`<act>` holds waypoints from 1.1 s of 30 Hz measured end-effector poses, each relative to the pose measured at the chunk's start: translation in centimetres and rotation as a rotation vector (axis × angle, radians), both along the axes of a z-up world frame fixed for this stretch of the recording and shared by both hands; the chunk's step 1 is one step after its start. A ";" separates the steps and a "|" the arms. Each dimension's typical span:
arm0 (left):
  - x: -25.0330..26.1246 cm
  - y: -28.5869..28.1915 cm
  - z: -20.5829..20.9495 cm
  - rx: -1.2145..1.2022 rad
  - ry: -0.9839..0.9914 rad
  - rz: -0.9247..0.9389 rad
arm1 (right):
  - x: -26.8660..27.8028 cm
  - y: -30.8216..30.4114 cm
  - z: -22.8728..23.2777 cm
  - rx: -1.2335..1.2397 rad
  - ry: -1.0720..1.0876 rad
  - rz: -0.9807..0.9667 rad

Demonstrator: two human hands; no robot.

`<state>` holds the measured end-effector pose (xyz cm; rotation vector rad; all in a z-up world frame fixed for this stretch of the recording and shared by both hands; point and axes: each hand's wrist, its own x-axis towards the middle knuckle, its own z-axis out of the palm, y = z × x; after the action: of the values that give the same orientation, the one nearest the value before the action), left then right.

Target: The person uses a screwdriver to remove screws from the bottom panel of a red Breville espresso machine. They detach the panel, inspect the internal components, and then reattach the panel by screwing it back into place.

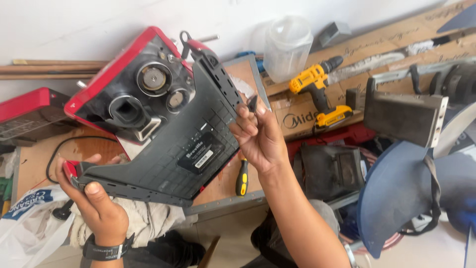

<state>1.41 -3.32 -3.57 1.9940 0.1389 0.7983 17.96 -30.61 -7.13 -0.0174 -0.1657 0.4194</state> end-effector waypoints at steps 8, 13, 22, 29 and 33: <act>-0.6 -0.2 -0.1 0.003 0.018 0.017 | 0.1 0.0 -1.1 -0.007 0.052 0.000; 0.0 -1.0 0.3 0.053 -0.004 0.047 | 1.1 -0.3 -2.1 -0.076 0.089 -0.075; 0.9 -2.3 -0.4 0.093 -0.018 0.137 | 4.4 -0.7 -4.0 -0.361 0.202 -0.175; 1.1 -2.2 -1.9 0.093 -0.024 0.223 | 5.1 0.2 -4.6 -0.330 0.207 -0.114; 0.9 -1.8 -2.6 0.113 -0.038 0.233 | 4.9 0.6 -4.5 -0.333 0.206 -0.117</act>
<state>2.31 -5.15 -6.15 2.0924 0.3144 1.0115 22.84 -30.01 -11.58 -0.3088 0.1088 0.3256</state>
